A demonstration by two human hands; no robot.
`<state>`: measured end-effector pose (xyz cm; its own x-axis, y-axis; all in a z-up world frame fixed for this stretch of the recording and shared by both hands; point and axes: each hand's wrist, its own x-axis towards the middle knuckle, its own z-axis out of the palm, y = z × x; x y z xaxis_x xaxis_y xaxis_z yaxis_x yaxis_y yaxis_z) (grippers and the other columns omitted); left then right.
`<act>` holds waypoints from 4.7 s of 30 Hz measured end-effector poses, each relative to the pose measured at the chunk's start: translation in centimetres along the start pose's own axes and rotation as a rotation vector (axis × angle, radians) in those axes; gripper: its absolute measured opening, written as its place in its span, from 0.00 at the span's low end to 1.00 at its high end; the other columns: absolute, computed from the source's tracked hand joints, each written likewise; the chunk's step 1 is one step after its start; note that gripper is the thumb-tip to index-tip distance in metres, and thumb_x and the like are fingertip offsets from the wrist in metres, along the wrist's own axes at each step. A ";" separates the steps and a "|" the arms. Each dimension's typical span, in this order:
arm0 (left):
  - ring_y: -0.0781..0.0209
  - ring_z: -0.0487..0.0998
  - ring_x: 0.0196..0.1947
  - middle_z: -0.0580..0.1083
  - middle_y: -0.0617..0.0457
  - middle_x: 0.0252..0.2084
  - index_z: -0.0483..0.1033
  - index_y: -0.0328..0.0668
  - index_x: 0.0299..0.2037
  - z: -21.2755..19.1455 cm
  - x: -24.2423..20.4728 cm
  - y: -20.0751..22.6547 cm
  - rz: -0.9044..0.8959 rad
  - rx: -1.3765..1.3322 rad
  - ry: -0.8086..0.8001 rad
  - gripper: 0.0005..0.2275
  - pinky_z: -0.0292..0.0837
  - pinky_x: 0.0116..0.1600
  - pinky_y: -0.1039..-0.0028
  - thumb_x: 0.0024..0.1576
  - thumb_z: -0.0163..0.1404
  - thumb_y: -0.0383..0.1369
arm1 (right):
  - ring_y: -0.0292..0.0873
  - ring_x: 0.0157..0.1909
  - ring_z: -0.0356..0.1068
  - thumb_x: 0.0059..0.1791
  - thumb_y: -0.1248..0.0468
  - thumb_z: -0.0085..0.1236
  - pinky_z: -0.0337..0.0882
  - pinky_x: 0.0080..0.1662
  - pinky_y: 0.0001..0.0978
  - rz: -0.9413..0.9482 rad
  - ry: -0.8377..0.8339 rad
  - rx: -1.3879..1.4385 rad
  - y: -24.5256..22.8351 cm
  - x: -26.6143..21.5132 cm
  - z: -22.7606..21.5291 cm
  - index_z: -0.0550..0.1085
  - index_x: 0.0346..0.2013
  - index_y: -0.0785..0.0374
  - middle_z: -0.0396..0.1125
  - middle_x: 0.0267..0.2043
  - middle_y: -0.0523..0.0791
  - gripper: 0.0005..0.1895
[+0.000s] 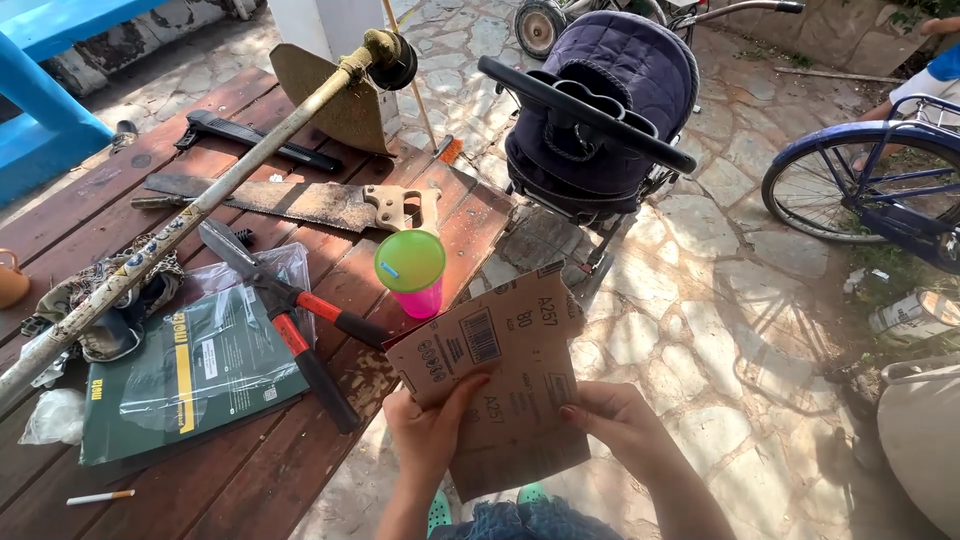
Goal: The person is tearing a large sheet of sandpaper into smaller, rectangular pieces by folding and ripping them by hand on a wooden table.
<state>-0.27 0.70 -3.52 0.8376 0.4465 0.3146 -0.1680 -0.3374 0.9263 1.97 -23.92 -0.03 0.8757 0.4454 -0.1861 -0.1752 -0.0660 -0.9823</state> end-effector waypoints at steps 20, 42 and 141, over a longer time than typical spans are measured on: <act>0.64 0.84 0.36 0.83 0.52 0.38 0.84 0.34 0.35 -1.7 2.4 0.3 -0.011 -0.117 0.156 0.09 0.83 0.38 0.77 0.49 0.66 0.32 | 0.41 0.40 0.80 0.50 0.67 0.58 0.80 0.44 0.31 -0.057 0.156 -0.121 2.4 -0.1 2.0 0.83 0.39 0.67 0.82 0.37 0.47 0.09; 0.57 0.86 0.43 0.84 0.49 0.43 0.86 0.35 0.38 -1.4 1.9 2.5 -0.115 -0.282 -0.043 0.09 0.87 0.46 0.71 0.50 0.63 0.31 | 0.41 0.45 0.79 0.53 0.64 0.53 0.80 0.46 0.31 -0.337 0.296 -0.170 1.8 -1.9 2.1 0.81 0.45 0.64 0.81 0.43 0.47 0.11; 0.55 0.52 0.75 0.47 0.48 0.78 0.34 0.45 0.77 4.8 0.5 1.0 -0.099 -0.989 -0.947 0.58 0.54 0.74 0.61 0.46 0.71 0.48 | 0.47 0.48 0.76 0.54 0.68 0.50 0.77 0.49 0.36 -0.276 0.663 0.278 -0.8 -2.5 0.0 0.71 0.56 0.69 0.77 0.50 0.54 0.16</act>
<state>2.52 -3.44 -3.39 0.8317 -0.4323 0.3486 -0.0501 0.5667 0.8224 -0.02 -24.98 1.22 0.9753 -0.2206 0.0060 0.0594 0.2362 -0.9699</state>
